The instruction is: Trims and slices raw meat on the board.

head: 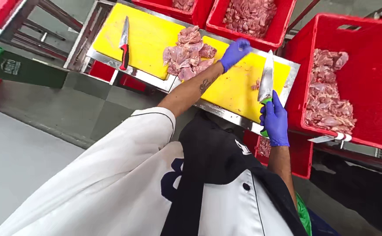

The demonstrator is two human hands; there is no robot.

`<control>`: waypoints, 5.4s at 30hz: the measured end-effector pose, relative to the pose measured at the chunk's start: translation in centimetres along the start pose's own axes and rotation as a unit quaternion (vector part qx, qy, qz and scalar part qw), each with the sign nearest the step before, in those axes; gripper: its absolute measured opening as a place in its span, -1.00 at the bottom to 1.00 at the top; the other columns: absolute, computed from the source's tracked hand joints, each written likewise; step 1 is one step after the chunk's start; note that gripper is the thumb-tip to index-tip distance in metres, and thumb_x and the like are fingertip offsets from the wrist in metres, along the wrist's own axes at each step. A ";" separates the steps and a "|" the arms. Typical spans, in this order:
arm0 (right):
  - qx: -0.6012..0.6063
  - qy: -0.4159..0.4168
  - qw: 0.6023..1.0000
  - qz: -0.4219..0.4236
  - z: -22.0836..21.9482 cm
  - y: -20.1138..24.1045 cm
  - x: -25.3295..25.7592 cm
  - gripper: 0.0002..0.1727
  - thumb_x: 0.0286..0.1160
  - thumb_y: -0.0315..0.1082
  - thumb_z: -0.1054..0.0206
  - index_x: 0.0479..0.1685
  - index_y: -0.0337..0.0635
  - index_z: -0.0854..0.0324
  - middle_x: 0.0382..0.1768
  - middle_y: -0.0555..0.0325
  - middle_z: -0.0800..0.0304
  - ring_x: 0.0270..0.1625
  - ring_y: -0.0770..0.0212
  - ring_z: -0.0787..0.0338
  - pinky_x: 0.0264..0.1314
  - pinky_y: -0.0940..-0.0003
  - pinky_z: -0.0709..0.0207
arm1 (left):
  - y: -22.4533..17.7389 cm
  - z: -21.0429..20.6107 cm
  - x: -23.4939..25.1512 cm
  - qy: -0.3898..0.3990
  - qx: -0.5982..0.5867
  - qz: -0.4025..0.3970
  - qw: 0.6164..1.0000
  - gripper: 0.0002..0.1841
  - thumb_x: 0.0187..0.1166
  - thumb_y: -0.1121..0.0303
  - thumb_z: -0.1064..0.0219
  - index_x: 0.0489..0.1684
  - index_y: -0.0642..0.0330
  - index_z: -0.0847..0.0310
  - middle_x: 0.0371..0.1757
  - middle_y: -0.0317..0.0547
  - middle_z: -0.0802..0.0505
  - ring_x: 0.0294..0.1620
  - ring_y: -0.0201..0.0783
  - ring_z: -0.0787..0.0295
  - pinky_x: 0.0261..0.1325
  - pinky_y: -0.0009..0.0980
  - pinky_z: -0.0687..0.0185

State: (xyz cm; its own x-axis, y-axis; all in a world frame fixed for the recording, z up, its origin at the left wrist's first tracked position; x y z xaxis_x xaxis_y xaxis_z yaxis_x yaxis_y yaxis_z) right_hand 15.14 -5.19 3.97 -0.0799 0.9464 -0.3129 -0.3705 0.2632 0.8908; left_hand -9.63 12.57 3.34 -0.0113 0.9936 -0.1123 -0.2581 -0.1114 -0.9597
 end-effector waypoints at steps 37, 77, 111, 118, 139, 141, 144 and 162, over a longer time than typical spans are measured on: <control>-0.221 0.068 0.973 -0.021 1.7 -6.4 -3.2 -0.43 0.86 0.01 0.06 0.83 0.31 -0.25 -0.31 0.13 -0.73 -0.48 0.22 -0.65 -0.41 0.15 -0.61 | -3.5 2.6 -6.9 0.301 0.049 -0.107 0.946 -0.76 0.23 0.39 -0.61 -0.29 0.29 -0.70 -0.34 -0.13 -0.85 -0.33 -0.34 -0.80 -0.17 -0.32 -0.77; -0.480 0.165 0.853 0.118 -1.7 2.3 -2.1 -0.39 0.83 -0.17 -0.02 0.86 0.38 -0.15 -0.27 -0.19 -0.79 -0.26 -0.30 -0.80 -0.28 -0.32 -0.59 | 6.6 -0.1 -12.0 -0.022 0.248 0.036 0.968 -0.67 0.39 0.28 -0.49 0.07 0.19 -0.72 -0.03 0.01 -0.90 0.08 -0.06 -0.87 0.21 -0.02 -0.75; -0.258 0.077 0.960 0.071 -7.1 -3.5 -3.2 -0.42 0.87 -0.07 0.10 0.86 0.29 -0.19 -0.25 -0.04 -0.83 -0.28 0.00 -0.80 -0.12 -0.15 -0.66 | 6.9 5.4 -13.6 0.092 0.422 -0.246 0.868 -0.65 0.55 0.02 -0.34 -0.10 0.12 -0.84 0.12 -0.02 -0.87 0.39 0.00 -0.70 0.50 -0.11 -0.57; -0.347 0.054 0.932 0.082 -10.0 1.5 -6.4 -0.39 0.86 -0.16 0.12 0.90 0.13 -0.11 -0.26 -0.09 -0.84 -0.29 -0.06 -0.82 -0.13 -0.12 -0.66 | 7.2 5.4 -13.7 0.130 0.412 -0.245 0.868 -0.67 0.52 0.06 -0.37 -0.09 0.12 -0.82 0.08 -0.02 -0.87 0.32 0.05 -0.72 0.40 -0.05 -0.62; -0.286 0.114 0.951 -0.006 -5.6 -0.7 -14.1 -0.42 0.86 -0.12 0.08 0.85 0.17 -0.23 -0.34 0.13 -0.78 -0.48 0.25 -0.66 -0.40 0.15 -0.62 | 2.5 4.4 -10.5 0.108 0.425 -0.210 0.874 -0.53 0.32 0.41 -0.45 0.30 0.07 -0.72 0.42 0.01 -0.76 0.58 0.12 -0.54 0.54 0.10 -0.49; -0.250 0.065 0.966 -0.017 -3.0 -1.1 -13.9 -0.41 0.85 -0.13 0.07 0.86 0.16 -0.22 -0.38 0.21 -0.73 -0.57 0.34 -0.58 -0.55 0.28 -0.54 | 3.8 0.0 -11.7 0.172 0.420 -0.248 0.856 -0.57 0.43 0.28 -0.48 0.30 0.12 -0.72 0.33 0.06 -0.77 0.45 0.15 -0.63 0.39 0.08 -0.61; -0.205 0.012 0.978 -0.037 -0.5 -1.5 -14.0 -0.39 0.84 -0.15 0.05 0.88 0.16 -0.17 -0.38 0.25 -0.69 -0.59 0.36 -0.55 -0.60 0.33 -0.50 | 4.7 -1.9 -9.5 0.179 0.413 -0.204 0.869 -0.67 0.52 0.37 -0.32 0.22 0.19 -0.74 0.25 0.12 -0.78 0.30 0.12 -0.74 0.29 0.04 -0.71; -0.171 -0.049 0.984 0.005 1.1 -2.8 -12.4 -0.42 0.84 -0.18 -0.01 0.84 0.12 -0.23 -0.34 0.24 -0.75 -0.50 0.39 -0.64 -0.47 0.34 -0.61 | 4.4 -3.5 -9.3 0.066 0.241 -0.216 0.944 -0.78 0.57 0.32 -0.35 0.01 0.20 -0.81 0.03 -0.05 -0.88 0.08 -0.18 -0.82 0.25 -0.25 -0.72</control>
State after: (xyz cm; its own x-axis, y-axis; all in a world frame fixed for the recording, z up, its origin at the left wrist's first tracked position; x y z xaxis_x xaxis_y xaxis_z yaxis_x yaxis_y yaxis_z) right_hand 18.22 -17.47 5.71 -0.0028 0.9666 -0.2562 -0.6606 0.1906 0.7262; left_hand -7.32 2.81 -0.71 0.3081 0.9301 0.1998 -0.6212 0.3558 -0.6983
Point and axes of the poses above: each hand's wrist, its own x-axis towards the middle knuckle, its own z-axis out of the back of the hand, y = z × x, the point moved 8 cm from there along x, towards the middle knuckle
